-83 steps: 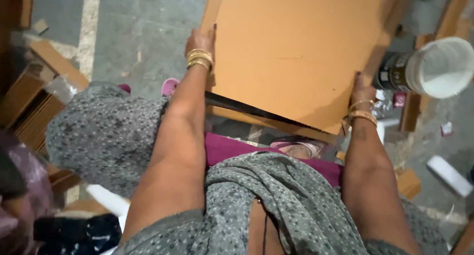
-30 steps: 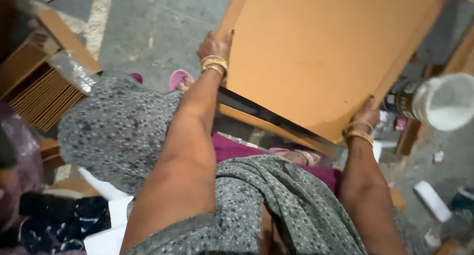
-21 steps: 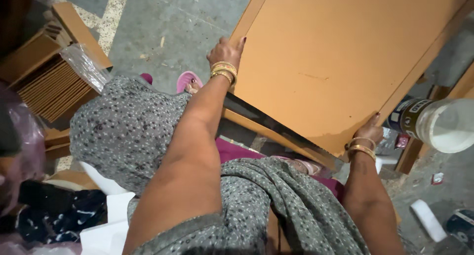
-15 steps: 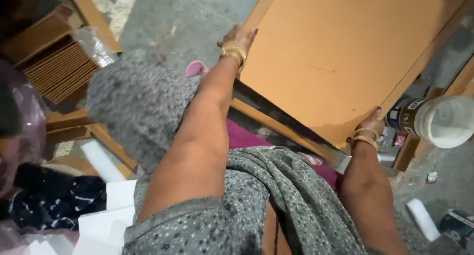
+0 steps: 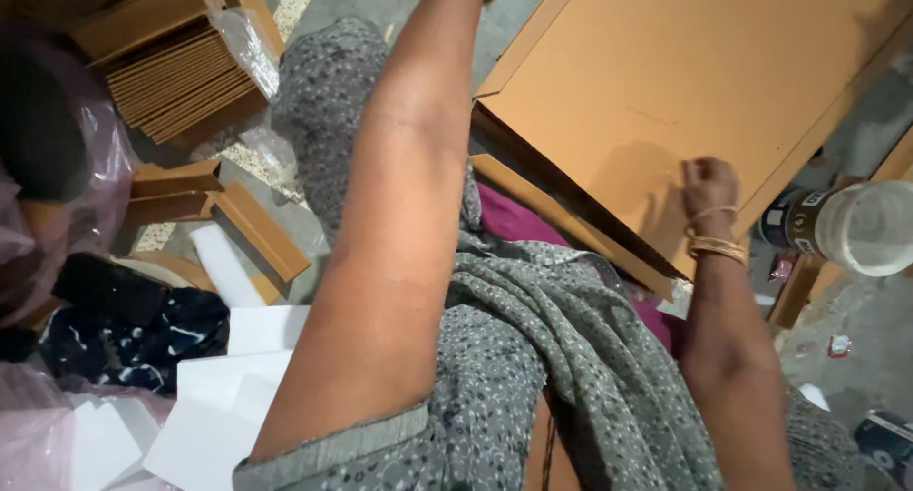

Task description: The person sits on the floor and applies a clear liquid adhesive to a flat, orange-brown cardboard piece using a white foam roller. They repeatedly dip the roller into a white bucket and roll it across the surface to coat it evenly.

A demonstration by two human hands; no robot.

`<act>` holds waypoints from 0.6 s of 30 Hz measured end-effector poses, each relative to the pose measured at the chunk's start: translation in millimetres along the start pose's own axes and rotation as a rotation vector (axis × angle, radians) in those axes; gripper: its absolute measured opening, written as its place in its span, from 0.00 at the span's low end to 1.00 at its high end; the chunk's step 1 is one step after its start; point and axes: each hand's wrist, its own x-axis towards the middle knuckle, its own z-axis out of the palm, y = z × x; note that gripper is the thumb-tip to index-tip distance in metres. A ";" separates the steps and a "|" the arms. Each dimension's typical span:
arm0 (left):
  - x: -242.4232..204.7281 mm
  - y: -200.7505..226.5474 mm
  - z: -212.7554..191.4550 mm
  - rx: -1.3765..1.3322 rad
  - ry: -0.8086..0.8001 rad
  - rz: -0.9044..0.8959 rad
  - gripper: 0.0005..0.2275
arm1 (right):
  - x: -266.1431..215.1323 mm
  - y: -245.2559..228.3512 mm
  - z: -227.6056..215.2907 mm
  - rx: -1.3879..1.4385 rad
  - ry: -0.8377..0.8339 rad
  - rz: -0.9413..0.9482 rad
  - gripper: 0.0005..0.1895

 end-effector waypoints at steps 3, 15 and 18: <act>9.5 -2.9 -7.8 -0.017 0.003 0.024 0.23 | -21.6 -45.2 23.7 -0.112 -0.134 -0.222 0.19; 17.0 -23.3 6.8 -0.014 0.049 0.003 0.19 | -29.6 -79.7 40.6 -0.465 -0.360 -0.456 0.57; 16.9 -31.1 23.9 0.000 0.064 -0.020 0.18 | -26.6 -84.7 34.9 -0.478 -0.443 -0.464 0.62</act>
